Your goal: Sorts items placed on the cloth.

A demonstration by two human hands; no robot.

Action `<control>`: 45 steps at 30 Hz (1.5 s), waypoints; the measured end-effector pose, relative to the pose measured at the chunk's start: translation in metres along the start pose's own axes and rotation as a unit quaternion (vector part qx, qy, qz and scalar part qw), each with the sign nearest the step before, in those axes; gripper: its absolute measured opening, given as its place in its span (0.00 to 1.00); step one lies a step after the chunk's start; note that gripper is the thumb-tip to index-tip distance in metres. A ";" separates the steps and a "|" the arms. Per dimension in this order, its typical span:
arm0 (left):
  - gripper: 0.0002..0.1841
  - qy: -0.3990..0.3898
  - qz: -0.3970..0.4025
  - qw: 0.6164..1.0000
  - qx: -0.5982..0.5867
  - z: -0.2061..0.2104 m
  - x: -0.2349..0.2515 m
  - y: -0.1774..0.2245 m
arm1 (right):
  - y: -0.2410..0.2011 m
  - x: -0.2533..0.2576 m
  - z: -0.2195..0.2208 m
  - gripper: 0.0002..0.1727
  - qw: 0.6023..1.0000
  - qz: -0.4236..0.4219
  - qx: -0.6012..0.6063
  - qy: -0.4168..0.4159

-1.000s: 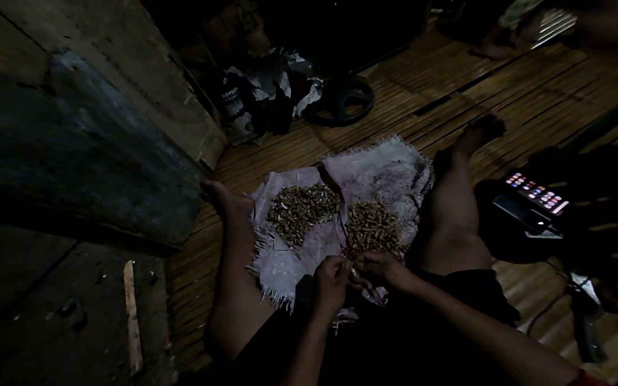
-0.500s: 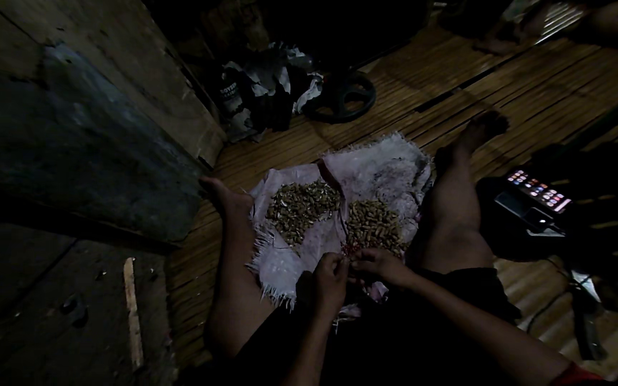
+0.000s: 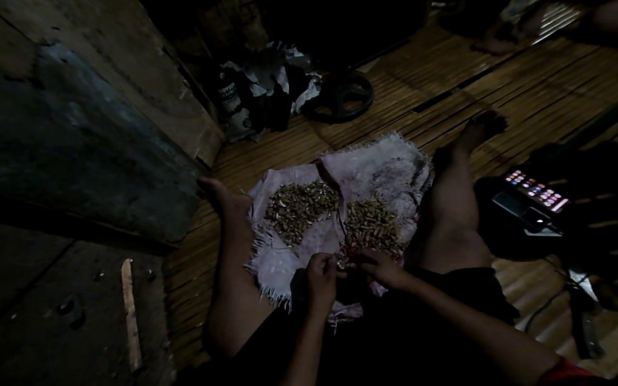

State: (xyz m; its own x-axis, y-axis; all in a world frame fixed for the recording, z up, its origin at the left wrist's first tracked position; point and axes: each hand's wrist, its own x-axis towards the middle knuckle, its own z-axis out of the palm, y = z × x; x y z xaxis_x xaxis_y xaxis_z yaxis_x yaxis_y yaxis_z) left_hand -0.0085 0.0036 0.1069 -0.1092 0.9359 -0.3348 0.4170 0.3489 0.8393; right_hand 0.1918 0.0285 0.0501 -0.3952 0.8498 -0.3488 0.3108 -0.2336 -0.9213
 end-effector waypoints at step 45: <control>0.21 0.076 0.036 0.970 -0.228 -0.011 0.066 0.000 | -0.011 0.067 -0.017 0.16 0.951 -0.064 -0.282 0.106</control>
State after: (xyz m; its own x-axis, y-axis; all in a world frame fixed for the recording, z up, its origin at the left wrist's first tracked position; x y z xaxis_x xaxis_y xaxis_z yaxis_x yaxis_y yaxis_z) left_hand -0.0254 0.0658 0.0898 -0.2401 0.9430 -0.2302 -0.0093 0.2349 0.9720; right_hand 0.1764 0.0959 0.0400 -0.2964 0.9443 -0.1427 0.7104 0.1181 -0.6938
